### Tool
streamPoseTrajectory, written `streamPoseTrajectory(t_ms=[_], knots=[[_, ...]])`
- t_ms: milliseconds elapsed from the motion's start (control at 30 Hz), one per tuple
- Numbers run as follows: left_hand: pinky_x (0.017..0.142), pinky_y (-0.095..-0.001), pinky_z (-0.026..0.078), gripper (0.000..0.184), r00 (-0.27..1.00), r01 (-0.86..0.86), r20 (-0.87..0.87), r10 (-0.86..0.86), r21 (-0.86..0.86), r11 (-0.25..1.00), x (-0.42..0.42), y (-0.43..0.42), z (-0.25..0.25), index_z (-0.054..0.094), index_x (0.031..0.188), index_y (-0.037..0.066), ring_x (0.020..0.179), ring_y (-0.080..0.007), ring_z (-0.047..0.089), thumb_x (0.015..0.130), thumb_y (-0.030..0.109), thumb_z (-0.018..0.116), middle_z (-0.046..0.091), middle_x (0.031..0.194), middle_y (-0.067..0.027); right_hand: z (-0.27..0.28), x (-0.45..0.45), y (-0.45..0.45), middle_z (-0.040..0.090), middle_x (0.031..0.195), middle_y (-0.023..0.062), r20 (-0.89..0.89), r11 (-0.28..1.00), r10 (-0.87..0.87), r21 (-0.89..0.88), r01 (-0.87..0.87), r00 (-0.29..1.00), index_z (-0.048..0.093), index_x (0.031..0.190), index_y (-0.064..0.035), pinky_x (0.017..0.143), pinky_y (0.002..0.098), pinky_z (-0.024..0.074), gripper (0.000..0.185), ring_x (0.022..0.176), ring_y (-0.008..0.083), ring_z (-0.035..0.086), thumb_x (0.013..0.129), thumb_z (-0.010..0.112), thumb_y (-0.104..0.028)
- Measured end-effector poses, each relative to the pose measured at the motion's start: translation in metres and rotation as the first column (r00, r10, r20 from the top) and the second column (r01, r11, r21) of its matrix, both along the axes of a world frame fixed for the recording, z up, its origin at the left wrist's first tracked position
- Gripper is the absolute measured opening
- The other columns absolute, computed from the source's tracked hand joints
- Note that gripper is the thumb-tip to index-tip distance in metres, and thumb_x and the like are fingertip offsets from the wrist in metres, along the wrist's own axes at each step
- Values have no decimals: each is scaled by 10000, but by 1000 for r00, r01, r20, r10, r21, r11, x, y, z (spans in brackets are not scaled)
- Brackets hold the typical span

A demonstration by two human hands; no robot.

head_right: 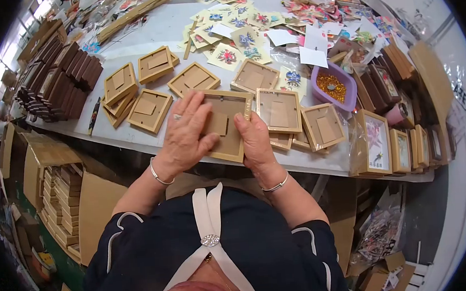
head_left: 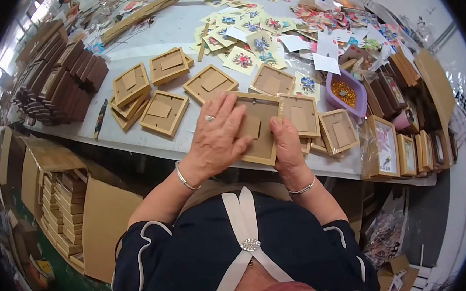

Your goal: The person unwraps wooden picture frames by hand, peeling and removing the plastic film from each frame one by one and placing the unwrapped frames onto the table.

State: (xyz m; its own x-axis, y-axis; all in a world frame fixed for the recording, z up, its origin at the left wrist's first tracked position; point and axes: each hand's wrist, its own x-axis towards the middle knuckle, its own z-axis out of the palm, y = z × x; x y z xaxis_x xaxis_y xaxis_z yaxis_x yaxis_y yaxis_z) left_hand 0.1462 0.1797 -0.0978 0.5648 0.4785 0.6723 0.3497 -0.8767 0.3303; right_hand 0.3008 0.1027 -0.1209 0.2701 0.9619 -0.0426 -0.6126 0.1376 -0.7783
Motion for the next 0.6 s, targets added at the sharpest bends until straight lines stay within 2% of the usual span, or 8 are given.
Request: streamPoseTrajectory(t_ms=[67, 100, 267, 433, 600], knots=[[977, -406, 324, 519, 989, 17, -146, 1, 127, 992, 3, -3, 1, 470, 1168, -5, 1153, -339, 437, 702, 158, 631, 419, 1287, -222, 2, -3, 1, 582, 999, 129, 68, 1000, -7, 16, 6, 998, 449, 1122, 18, 720, 232, 487, 316, 817, 150, 580, 874, 537, -158], [977, -406, 324, 519, 989, 20, -148, -1, 128, 992, 4, -4, 0, 470, 1168, -5, 1153, -339, 437, 702, 158, 631, 419, 1287, -222, 1, -4, 1, 582, 999, 129, 66, 1000, -10, 17, 8, 998, 449, 1122, 18, 720, 232, 487, 316, 817, 150, 580, 874, 537, -158], [956, -411, 333, 488, 990, 79, -127, -61, 139, 987, 7, -12, -12, 486, 1143, 6, 1139, -348, 424, 707, 170, 629, 426, 1263, -221, -4, -11, -1, 575, 988, 125, 56, 999, -7, 44, 4, 998, 440, 1111, 17, 713, 221, 488, 312, 809, 140, 572, 879, 534, -168], [934, -410, 337, 446, 984, 142, -107, -140, 14, 990, 5, -13, -3, 502, 1097, 6, 1102, -361, 423, 704, 175, 629, 441, 1222, -217, -8, -13, -3, 572, 975, 116, 73, 999, 41, 20, -43, 996, 442, 1108, 15, 707, 218, 485, 320, 800, 130, 560, 886, 536, -195], [922, -410, 331, 401, 999, 34, -14, -33, 138, 990, 12, -14, 1, 517, 1045, 10, 1070, -358, 426, 697, 171, 633, 456, 1189, -200, -4, -12, -2, 567, 964, 110, 139, 996, 67, 42, -73, 988, 451, 1098, 14, 703, 216, 481, 332, 788, 122, 548, 890, 539, -230]])
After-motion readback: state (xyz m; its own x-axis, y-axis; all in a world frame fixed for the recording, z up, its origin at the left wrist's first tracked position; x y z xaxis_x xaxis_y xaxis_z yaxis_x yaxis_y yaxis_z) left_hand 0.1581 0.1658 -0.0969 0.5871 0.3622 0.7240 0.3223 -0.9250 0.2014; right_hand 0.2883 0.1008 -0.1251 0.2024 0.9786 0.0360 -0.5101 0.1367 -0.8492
